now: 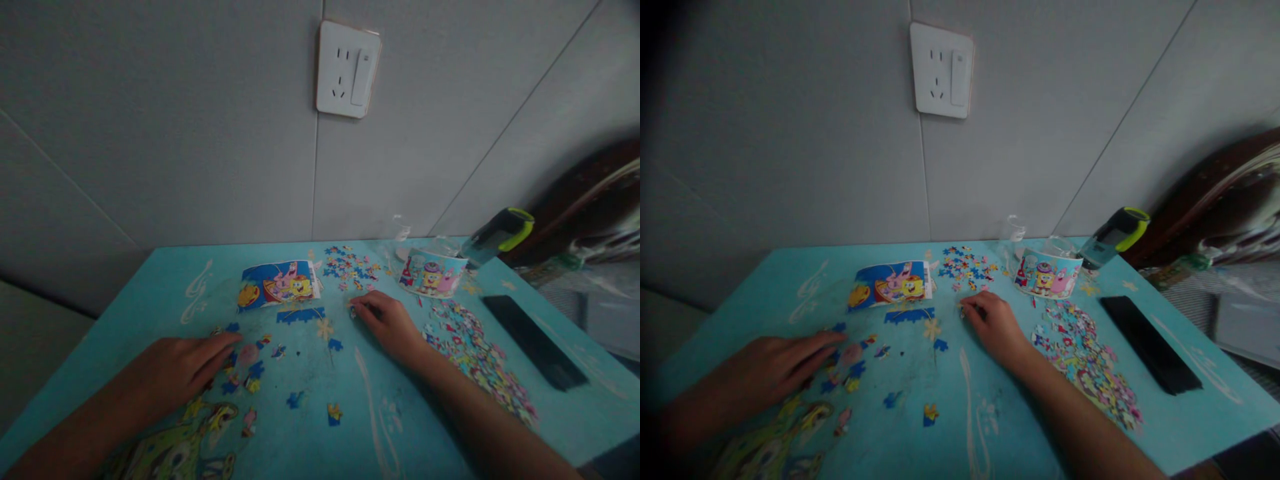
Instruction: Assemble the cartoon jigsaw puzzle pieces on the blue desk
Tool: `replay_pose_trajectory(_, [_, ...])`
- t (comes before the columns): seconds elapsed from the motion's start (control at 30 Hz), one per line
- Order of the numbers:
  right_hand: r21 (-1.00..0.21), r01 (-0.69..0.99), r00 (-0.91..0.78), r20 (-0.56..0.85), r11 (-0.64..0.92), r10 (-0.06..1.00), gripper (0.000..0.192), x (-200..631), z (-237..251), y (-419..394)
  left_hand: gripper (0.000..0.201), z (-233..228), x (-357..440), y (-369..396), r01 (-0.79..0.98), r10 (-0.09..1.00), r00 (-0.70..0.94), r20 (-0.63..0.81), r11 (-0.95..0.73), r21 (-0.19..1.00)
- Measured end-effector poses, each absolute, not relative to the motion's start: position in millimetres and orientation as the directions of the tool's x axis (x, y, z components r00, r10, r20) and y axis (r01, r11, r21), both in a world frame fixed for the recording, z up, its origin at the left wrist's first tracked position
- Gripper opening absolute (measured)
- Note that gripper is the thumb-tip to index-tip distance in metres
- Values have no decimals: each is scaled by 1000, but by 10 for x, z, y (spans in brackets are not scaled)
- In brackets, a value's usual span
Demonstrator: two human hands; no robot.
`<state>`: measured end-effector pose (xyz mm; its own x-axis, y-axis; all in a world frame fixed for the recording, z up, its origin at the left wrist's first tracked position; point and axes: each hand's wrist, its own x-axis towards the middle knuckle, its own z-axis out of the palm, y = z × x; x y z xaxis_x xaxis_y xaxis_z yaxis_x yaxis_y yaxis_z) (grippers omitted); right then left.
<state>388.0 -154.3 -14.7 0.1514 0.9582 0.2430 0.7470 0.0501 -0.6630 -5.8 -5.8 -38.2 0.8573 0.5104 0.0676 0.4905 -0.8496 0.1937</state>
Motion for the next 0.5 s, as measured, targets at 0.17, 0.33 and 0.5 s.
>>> replay_pose_trajectory(0.17, [-553, 833, 154, 253, 12, 955, 19, 3944, -117, -1547, 42, -396, -73, -53, 475, 488, 870, 66, -867, 149])
replay_pose_trajectory(0.33, [-488, 872, 151, 206, -32, 967, 16, 3951, -94, -1567, 41, -381, -60, -76, 476, 487, 870, 74, -870, 130])
replay_pose_trajectory(0.5, [-452, 892, 121, 180, -27, 976, 16, 3911, -120, -1586, 41, -325, -22, -101, 463, 474, 878, 72, -877, 125])
